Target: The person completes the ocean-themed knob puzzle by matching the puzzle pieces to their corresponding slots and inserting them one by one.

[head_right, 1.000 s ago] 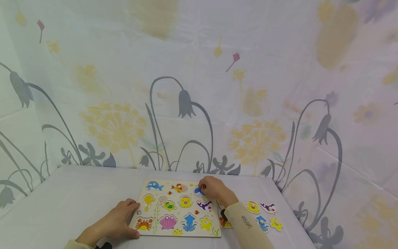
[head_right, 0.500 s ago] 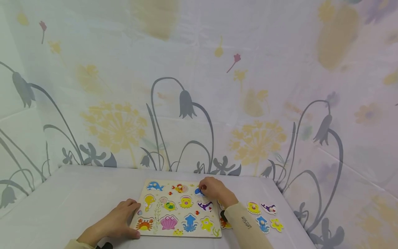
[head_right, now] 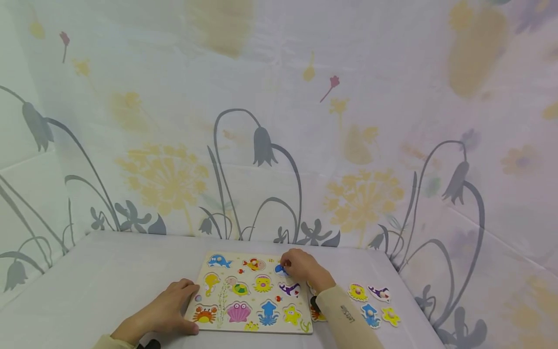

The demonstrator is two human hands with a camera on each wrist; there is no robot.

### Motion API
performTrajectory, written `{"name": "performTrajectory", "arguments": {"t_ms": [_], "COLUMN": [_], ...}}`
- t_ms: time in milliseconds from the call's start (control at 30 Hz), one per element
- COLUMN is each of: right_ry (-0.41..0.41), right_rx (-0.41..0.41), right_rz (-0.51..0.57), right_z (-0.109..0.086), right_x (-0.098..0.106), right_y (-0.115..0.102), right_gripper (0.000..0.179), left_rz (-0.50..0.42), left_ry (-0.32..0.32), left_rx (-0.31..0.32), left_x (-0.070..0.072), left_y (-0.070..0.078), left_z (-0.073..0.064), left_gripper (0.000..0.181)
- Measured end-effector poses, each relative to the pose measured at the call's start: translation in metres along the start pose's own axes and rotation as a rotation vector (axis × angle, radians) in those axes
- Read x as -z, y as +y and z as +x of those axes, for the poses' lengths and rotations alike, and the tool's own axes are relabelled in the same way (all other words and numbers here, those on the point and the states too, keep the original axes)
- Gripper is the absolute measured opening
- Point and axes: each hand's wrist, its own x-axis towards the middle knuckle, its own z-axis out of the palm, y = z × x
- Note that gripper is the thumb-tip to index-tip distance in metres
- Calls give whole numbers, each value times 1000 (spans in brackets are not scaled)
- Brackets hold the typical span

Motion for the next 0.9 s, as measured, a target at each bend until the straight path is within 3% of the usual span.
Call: {"name": "performTrajectory", "arguments": {"t_ms": [500,900], "right_ry": [-7,74], "right_rx": [-26,0], "right_rz": [10,27], "right_z": [-1,-25], "right_x": [0,21], "right_y": [1,16], "right_gripper": [13,17], "left_rz": [12,10], "left_ry": [11,13], "left_rx": [13,6], "left_x": [1,1], "left_y": [1,2], "left_z": [-1,-2], "left_gripper": [98,98]}}
